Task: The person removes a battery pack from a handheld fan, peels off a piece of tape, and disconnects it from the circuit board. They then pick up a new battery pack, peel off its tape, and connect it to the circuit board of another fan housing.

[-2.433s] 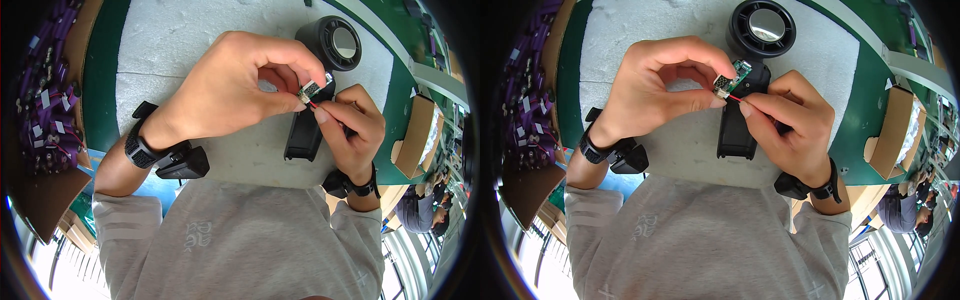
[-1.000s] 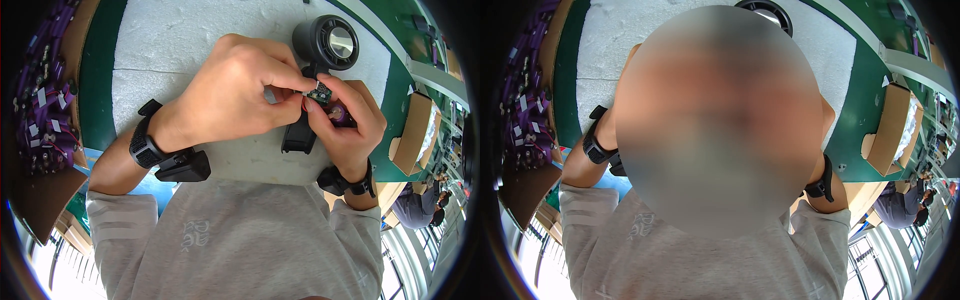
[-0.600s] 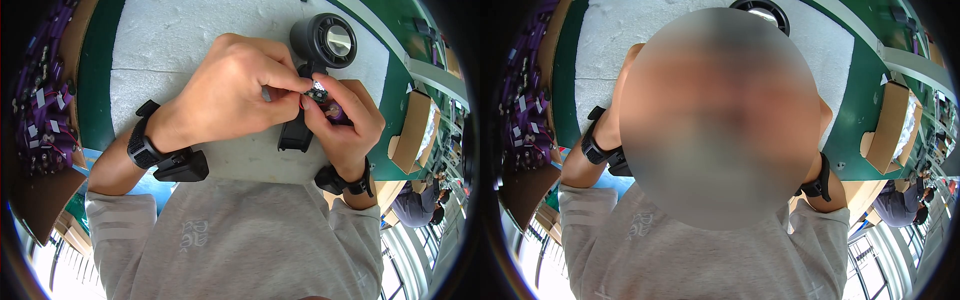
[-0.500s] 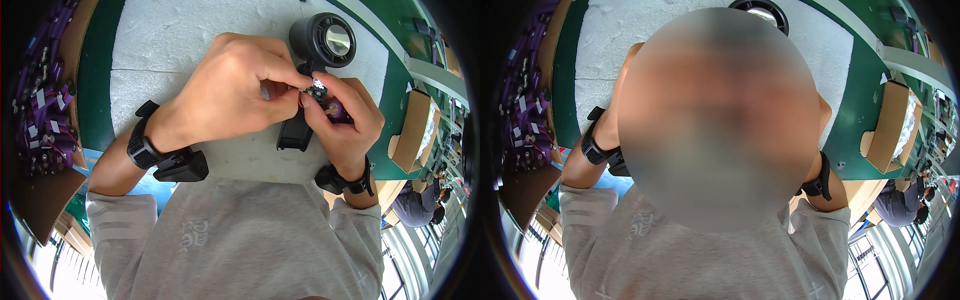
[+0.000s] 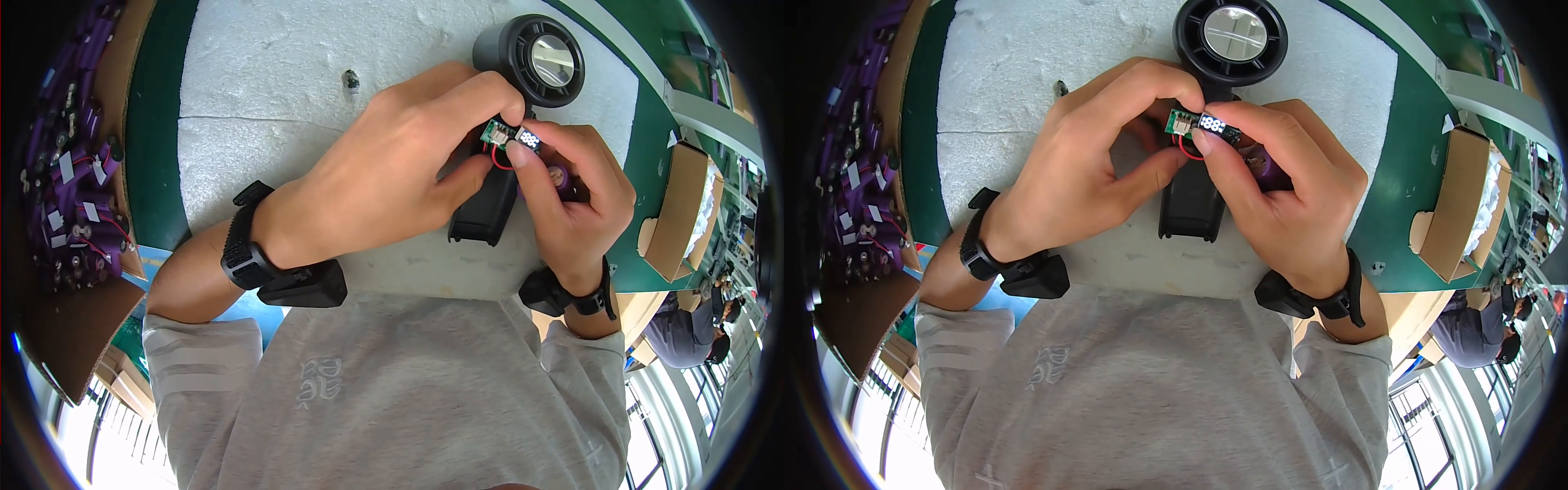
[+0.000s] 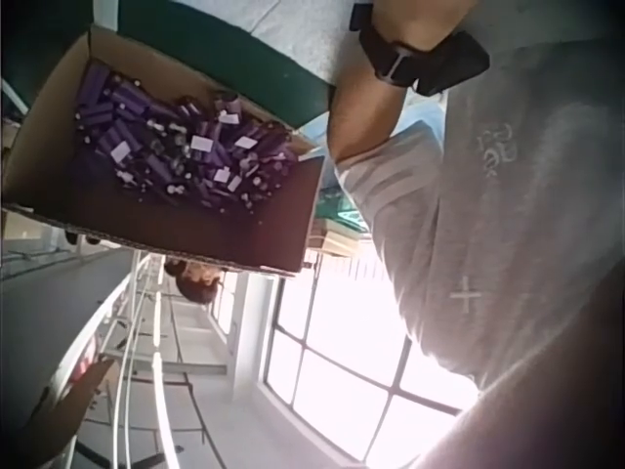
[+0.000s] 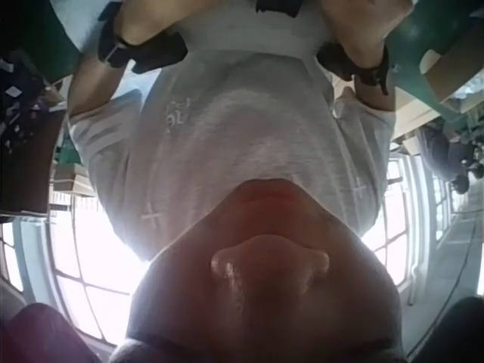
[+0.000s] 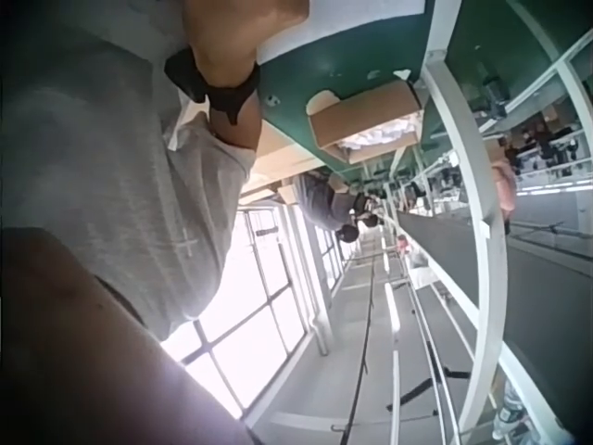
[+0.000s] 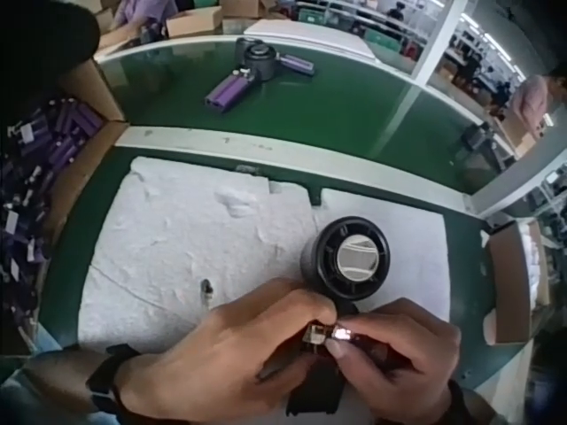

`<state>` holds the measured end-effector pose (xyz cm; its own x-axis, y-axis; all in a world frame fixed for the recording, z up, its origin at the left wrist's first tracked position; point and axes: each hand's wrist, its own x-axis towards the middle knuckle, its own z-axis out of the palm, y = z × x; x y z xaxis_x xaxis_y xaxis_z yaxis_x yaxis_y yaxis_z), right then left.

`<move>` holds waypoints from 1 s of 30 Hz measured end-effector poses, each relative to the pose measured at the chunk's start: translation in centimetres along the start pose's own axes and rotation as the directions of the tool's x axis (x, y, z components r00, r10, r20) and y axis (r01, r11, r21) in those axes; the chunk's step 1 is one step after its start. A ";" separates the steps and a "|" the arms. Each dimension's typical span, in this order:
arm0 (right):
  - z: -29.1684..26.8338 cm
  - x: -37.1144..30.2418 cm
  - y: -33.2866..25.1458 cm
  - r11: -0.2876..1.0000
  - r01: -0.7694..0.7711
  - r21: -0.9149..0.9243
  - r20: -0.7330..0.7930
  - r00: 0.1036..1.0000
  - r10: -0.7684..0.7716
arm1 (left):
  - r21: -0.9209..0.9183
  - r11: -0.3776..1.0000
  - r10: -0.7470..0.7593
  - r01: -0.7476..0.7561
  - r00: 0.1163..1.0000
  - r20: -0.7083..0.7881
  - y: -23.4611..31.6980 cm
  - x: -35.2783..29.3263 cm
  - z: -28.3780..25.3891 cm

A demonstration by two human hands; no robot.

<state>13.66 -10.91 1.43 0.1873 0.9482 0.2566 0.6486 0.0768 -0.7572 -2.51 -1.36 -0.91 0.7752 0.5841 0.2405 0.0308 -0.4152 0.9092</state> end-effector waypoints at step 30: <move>-0.1 0.1 0.0 0.964 0.163 -0.211 0.038 0.987 -0.158 | -0.020 0.999 -0.050 0.051 0.998 0.029 -0.1 -0.1 0.2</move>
<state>13.72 -10.88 1.52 0.0541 0.9353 0.3498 0.8111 0.1632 -0.5616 -2.50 -1.52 -1.09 0.7905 0.5839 0.1849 0.0575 -0.3713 0.9267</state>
